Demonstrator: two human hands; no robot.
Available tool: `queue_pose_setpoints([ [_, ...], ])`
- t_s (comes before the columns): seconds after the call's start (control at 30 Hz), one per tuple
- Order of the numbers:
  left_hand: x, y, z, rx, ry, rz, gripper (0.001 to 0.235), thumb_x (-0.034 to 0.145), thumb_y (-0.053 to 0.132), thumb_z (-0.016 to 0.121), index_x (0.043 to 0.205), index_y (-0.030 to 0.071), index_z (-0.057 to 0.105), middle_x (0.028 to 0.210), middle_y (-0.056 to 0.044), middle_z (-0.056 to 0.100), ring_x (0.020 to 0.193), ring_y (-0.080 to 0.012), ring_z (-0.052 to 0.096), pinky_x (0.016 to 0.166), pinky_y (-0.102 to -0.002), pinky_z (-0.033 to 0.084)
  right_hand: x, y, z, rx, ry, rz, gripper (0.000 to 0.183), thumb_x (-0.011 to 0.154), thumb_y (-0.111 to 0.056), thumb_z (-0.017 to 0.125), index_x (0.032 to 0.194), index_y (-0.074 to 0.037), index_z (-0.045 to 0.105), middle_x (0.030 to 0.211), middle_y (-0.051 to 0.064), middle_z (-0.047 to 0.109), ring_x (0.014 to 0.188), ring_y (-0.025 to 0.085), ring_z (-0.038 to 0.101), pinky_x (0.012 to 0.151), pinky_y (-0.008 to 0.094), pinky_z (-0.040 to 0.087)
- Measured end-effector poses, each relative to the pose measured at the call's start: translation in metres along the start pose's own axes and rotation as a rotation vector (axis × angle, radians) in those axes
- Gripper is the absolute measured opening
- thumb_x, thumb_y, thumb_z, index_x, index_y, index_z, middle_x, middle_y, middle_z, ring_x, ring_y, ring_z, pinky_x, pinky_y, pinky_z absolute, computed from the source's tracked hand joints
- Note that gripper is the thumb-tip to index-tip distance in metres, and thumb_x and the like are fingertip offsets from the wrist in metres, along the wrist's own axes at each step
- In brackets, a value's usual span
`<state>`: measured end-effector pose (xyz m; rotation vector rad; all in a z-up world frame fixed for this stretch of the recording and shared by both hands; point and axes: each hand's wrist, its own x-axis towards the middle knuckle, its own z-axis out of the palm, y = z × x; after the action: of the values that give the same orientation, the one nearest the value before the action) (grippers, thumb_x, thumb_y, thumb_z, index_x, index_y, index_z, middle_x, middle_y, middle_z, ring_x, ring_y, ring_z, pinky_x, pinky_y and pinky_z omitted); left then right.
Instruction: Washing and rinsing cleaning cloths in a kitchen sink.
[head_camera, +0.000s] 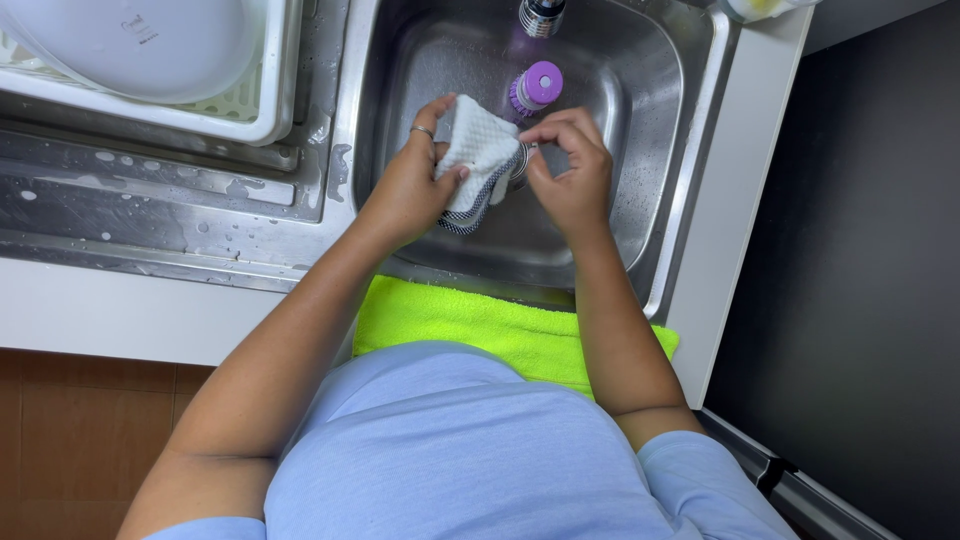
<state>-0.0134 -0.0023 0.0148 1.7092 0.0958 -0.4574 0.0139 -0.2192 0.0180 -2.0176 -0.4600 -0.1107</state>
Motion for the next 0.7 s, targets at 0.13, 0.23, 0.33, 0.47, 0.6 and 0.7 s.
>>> queue_pose_setpoints([
  [0.13, 0.006, -0.022, -0.008, 0.008, 0.062, 0.096, 0.080, 0.095, 0.000, 0.067, 0.159, 0.016, 0.022, 0.116, -0.019, 0.074, 0.107, -0.0213, 0.076, 0.087, -0.033, 0.058, -0.002, 0.034, -0.001, -0.215, 0.035, 0.224, 0.016, 0.084, 0.009, 0.066, 0.096, -0.001, 0.068, 0.102, 0.013, 0.065, 0.090, 0.020, 0.068, 0.082, 0.030, 0.056],
  [0.23, 0.006, -0.026, -0.013, 0.101, 0.120, 0.167, 0.083, 0.091, -0.003, 0.073, 0.157, 0.015, 0.026, 0.118, -0.021, 0.068, 0.111, -0.0242, 0.071, 0.087, -0.034, 0.058, -0.009, 0.056, 0.002, -0.347, -0.108, 0.324, 0.021, 0.081, 0.008, 0.066, 0.100, 0.000, 0.063, 0.102, 0.013, 0.067, 0.090, 0.022, 0.067, 0.079, 0.032, 0.054],
  [0.33, 0.005, -0.024, -0.017, 0.092, 0.126, 0.177, 0.072, 0.089, -0.006, 0.075, 0.148, 0.013, 0.036, 0.120, -0.019, 0.063, 0.109, -0.0231, 0.070, 0.084, -0.034, 0.060, -0.009, 0.051, 0.006, -0.333, -0.177, 0.322, 0.021, 0.083, 0.004, 0.069, 0.102, -0.001, 0.061, 0.103, 0.010, 0.069, 0.092, 0.021, 0.067, 0.078, 0.033, 0.052],
  [0.47, -0.002, -0.003, -0.019, 0.064, 0.055, -0.003, 0.043, 0.091, -0.001, 0.074, 0.129, 0.011, 0.057, 0.114, -0.012, 0.072, 0.097, -0.0167, 0.074, 0.081, -0.030, 0.058, -0.002, 0.016, 0.006, -0.189, -0.106, 0.273, 0.008, 0.091, 0.001, 0.071, 0.096, -0.002, 0.066, 0.101, 0.007, 0.068, 0.092, 0.017, 0.070, 0.080, 0.030, 0.056],
  [0.6, -0.001, -0.005, -0.015, 0.024, 0.070, 0.002, 0.047, 0.087, -0.001, 0.075, 0.129, 0.009, 0.056, 0.113, -0.011, 0.072, 0.098, -0.0151, 0.073, 0.082, -0.028, 0.058, 0.007, -0.025, 0.011, -0.029, -0.074, 0.200, 0.009, 0.093, 0.000, 0.073, 0.102, -0.003, 0.071, 0.104, 0.007, 0.068, 0.090, 0.016, 0.068, 0.077, 0.029, 0.055],
  [0.7, -0.001, -0.007, -0.010, -0.068, 0.060, 0.102, 0.053, 0.085, -0.004, 0.075, 0.132, 0.006, 0.053, 0.116, -0.009, 0.070, 0.103, -0.0134, 0.071, 0.085, -0.028, 0.058, 0.009, -0.031, 0.018, 0.048, -0.153, 0.091, 0.012, 0.092, -0.001, 0.076, 0.104, -0.003, 0.074, 0.102, 0.007, 0.067, 0.092, 0.018, 0.068, 0.077, 0.030, 0.055],
])
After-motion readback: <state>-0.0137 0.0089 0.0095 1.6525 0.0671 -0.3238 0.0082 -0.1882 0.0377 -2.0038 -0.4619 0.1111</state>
